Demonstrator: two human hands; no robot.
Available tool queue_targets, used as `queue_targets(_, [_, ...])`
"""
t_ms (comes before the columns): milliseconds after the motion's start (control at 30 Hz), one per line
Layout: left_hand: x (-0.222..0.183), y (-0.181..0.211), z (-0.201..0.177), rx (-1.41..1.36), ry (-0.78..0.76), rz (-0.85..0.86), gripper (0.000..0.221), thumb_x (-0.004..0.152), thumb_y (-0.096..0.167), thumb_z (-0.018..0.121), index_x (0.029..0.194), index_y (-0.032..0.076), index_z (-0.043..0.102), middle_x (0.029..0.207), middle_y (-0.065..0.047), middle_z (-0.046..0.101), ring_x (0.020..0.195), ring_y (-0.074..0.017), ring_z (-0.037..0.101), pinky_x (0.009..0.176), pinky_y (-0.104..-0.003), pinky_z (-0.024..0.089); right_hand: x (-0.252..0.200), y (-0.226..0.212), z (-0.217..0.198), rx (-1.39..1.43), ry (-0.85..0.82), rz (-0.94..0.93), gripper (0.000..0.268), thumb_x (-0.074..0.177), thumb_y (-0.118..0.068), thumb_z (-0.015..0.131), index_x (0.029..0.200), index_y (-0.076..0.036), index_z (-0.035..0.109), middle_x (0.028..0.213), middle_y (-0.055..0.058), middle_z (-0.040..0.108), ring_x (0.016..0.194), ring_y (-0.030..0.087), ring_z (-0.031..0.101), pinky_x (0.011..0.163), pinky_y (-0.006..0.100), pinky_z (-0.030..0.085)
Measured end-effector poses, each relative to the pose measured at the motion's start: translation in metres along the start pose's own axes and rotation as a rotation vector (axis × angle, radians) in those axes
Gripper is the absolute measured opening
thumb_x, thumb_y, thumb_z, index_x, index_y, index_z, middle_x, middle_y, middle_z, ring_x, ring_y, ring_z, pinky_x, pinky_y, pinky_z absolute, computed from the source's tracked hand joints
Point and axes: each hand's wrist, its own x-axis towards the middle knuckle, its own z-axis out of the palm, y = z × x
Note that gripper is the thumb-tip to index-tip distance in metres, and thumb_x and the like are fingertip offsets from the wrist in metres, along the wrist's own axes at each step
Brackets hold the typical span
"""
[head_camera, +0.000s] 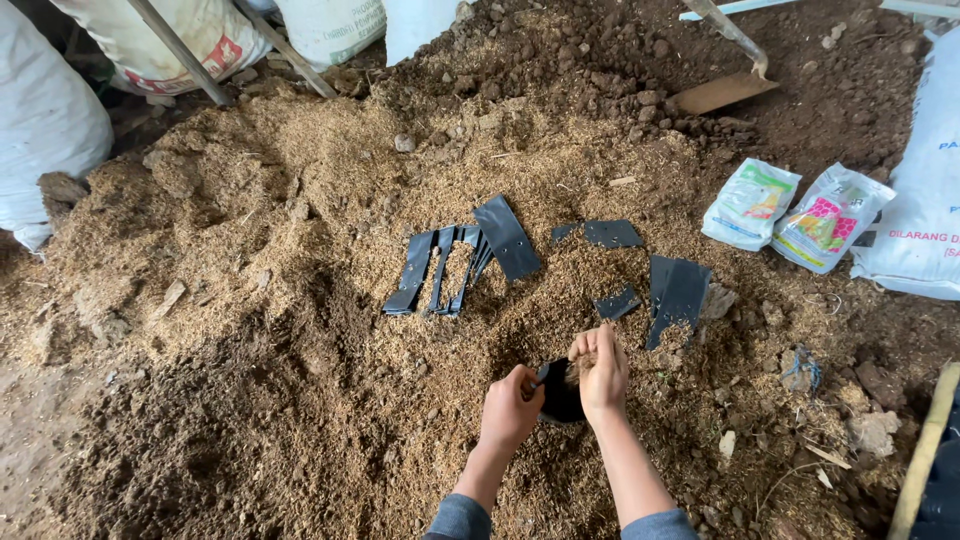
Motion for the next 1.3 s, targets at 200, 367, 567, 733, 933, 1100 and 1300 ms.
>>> queue_targets(200, [0.001,-0.002,0.001,-0.003,0.020,0.010,0.006,0.078,0.011,0.063,0.080,0.010,0.058,0.072,-0.003,0.066,0.058,-0.0138,0.058,0.049,-0.027,0.048,-0.001,0.000,0.002,-0.016,-0.030,-0.067,0.023,0.093,-0.012,0.038,0.072,-0.007,0.048,0.071,0.008,0.051,0.067,0.019,0.049,0.068,0.033,0.048])
queue_targets(367, [0.001,-0.002,-0.001,-0.009,0.033,0.025,0.006,0.078,0.010,0.062,0.079,0.010,0.056,0.069,-0.004,0.064,0.055,-0.0144,0.056,0.047,-0.028,0.044,-0.007,-0.015,0.002,-0.512,-0.063,-0.096,0.018,0.081,-0.021,0.051,0.074,-0.006,0.058,0.085,0.009,0.062,0.086,0.022,0.060,0.086,0.038,0.049])
queue_targets(567, [-0.002,-0.006,0.001,0.044,0.022,0.012,0.009,0.083,0.011,0.060,0.085,0.010,0.051,0.074,-0.006,0.065,0.058,-0.0151,0.059,0.048,-0.027,0.048,-0.027,-0.069,0.012,-1.229,0.028,0.334,0.034,0.077,-0.031,0.065,0.105,-0.015,0.054,0.109,0.004,0.057,0.100,0.017,0.055,0.086,0.035,0.045])
queue_targets(733, [-0.004,-0.019,0.006,0.078,0.056,0.052,0.011,0.084,0.003,0.049,0.080,0.011,0.043,0.067,-0.007,0.063,0.049,-0.0133,0.053,0.039,-0.025,0.044,-0.026,-0.058,-0.015,-1.237,-0.163,0.505,0.016,0.081,-0.028,0.063,0.087,-0.014,0.069,0.089,-0.002,0.069,0.069,0.012,0.059,0.074,0.031,0.045])
queue_targets(933, [-0.004,-0.020,0.007,0.114,0.050,0.049,0.009,0.086,0.001,0.049,0.082,0.009,0.045,0.069,-0.007,0.063,0.049,-0.0124,0.055,0.039,-0.022,0.049,-0.029,-0.037,-0.033,-1.233,-0.099,0.401,0.010,0.082,-0.022,0.065,0.079,-0.012,0.067,0.069,-0.001,0.064,0.049,0.008,0.046,0.052,0.021,0.038])
queue_targets(1100, [-0.004,-0.009,0.002,0.160,0.004,-0.023,0.009,0.086,0.012,0.053,0.088,0.012,0.045,0.071,-0.007,0.063,0.055,-0.0169,0.056,0.045,-0.030,0.044,-0.033,0.014,-0.074,-0.762,0.197,0.369,0.043,0.091,-0.036,0.041,0.093,0.000,0.062,0.063,0.007,0.052,0.046,0.016,0.045,0.037,0.023,0.034])
queue_targets(1300, [-0.007,-0.054,0.008,0.183,0.157,0.110,0.015,0.093,0.019,0.043,0.097,0.007,0.052,0.095,-0.006,0.060,0.083,-0.0159,0.054,0.077,-0.029,0.049,-0.074,0.045,-0.089,-1.052,0.033,0.640,0.019,0.093,-0.023,0.048,0.095,-0.011,0.063,0.065,-0.001,0.062,0.044,0.004,0.045,0.037,0.016,0.035])
